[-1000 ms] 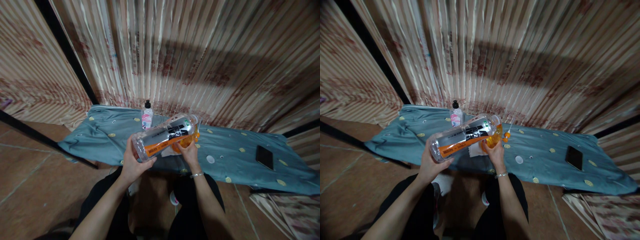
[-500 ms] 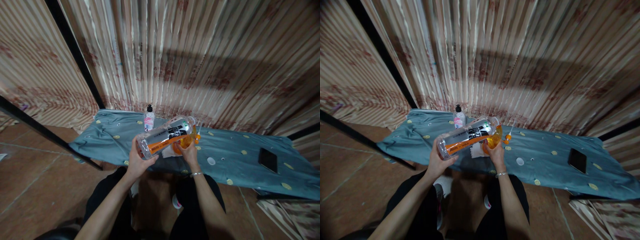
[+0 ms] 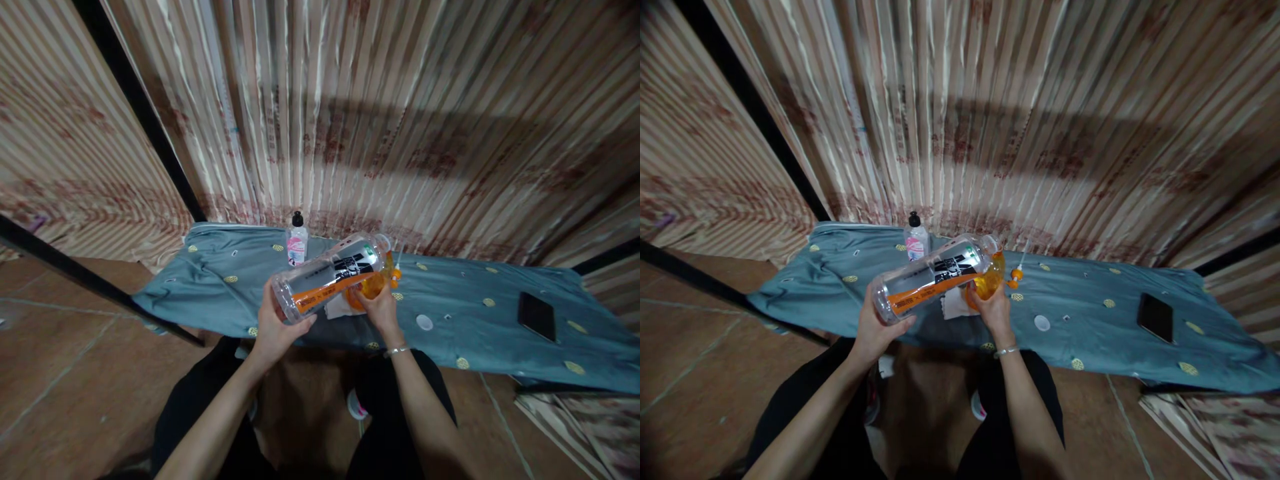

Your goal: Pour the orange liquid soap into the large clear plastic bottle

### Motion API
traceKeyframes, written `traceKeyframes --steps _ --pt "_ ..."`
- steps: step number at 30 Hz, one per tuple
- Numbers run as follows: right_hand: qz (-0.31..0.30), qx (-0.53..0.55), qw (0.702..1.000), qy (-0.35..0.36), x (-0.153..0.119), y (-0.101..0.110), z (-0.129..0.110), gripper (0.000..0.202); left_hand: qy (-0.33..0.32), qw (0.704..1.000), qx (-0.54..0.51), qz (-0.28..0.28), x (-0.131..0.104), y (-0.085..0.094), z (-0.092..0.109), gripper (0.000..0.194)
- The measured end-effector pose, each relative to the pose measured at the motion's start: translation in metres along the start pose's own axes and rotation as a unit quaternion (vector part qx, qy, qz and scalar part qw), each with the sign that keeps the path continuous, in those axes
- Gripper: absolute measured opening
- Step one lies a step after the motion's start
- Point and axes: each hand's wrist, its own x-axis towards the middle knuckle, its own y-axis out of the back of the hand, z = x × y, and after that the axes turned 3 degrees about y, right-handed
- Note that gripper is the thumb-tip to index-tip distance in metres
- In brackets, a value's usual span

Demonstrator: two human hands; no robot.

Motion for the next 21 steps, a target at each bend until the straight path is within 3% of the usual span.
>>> traceKeyframes --steps 21 --pt "0.023 0.004 1.000 -0.004 0.001 0.002 0.010 0.096 0.026 0.998 -0.039 -0.052 0.013 0.003 0.009 0.099"
